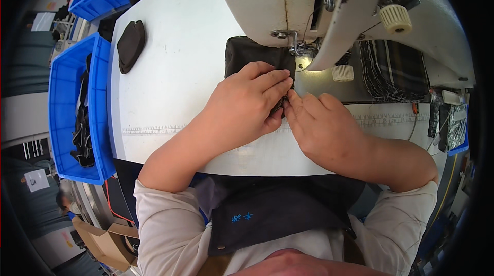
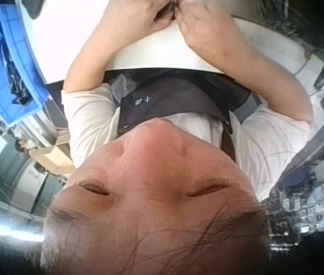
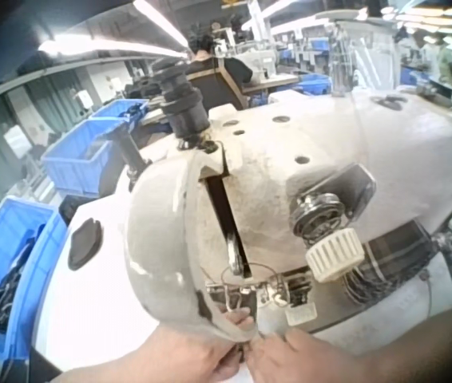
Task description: The person sews a zipper onto a small black pouch using an industrial sewing machine. They align the zipper, guide the pouch under the needle, and stitch along the edge, adjusting the fabric as needed.
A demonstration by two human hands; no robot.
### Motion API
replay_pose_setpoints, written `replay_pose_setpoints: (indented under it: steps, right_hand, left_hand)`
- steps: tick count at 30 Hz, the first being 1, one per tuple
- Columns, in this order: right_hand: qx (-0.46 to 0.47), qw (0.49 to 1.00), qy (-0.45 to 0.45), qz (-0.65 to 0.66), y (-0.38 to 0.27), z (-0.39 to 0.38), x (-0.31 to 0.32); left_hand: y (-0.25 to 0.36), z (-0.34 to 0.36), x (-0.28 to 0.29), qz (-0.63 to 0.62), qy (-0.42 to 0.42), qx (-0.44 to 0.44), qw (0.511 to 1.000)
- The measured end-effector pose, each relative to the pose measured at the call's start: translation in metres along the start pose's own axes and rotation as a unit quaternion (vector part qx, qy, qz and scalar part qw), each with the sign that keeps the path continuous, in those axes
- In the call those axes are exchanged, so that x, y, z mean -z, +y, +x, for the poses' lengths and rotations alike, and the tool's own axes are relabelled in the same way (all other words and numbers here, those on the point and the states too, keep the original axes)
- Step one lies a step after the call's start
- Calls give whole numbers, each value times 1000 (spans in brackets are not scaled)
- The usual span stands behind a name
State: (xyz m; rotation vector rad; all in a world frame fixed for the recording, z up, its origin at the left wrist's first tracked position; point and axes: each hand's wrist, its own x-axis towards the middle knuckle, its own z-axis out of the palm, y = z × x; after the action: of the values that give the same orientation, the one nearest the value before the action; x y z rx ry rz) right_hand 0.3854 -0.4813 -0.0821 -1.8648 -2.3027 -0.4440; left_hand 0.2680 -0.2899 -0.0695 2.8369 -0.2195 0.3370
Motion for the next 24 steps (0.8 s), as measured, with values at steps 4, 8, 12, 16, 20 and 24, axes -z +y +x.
replay_pose_setpoints:
  steps: [4,8,12,16,20,24]
  right_hand:
    - [0,1000,-7,-4,-1,0,1]
    - [3,1000,-3,-10,-1,0,0]
    - [2,1000,-6,-1,-2,0,1]
    - [-1,1000,9,1,-2,-1,-3]
    - [-6,1000,5,9,-1,0,-3]
    - [-16,1000,21,11,0,1,-7]
  left_hand:
    - [5,1,-5,11,16,31,999]
    - [5,5,-7,25,30,35,999]
    - [-5,5,-11,-3,33,16,999]
    - [-7,5,-11,-13,28,9,999]
    - [-7,5,-9,-25,18,20,999]
    - [-10,7,-11,-24,21,30,999]
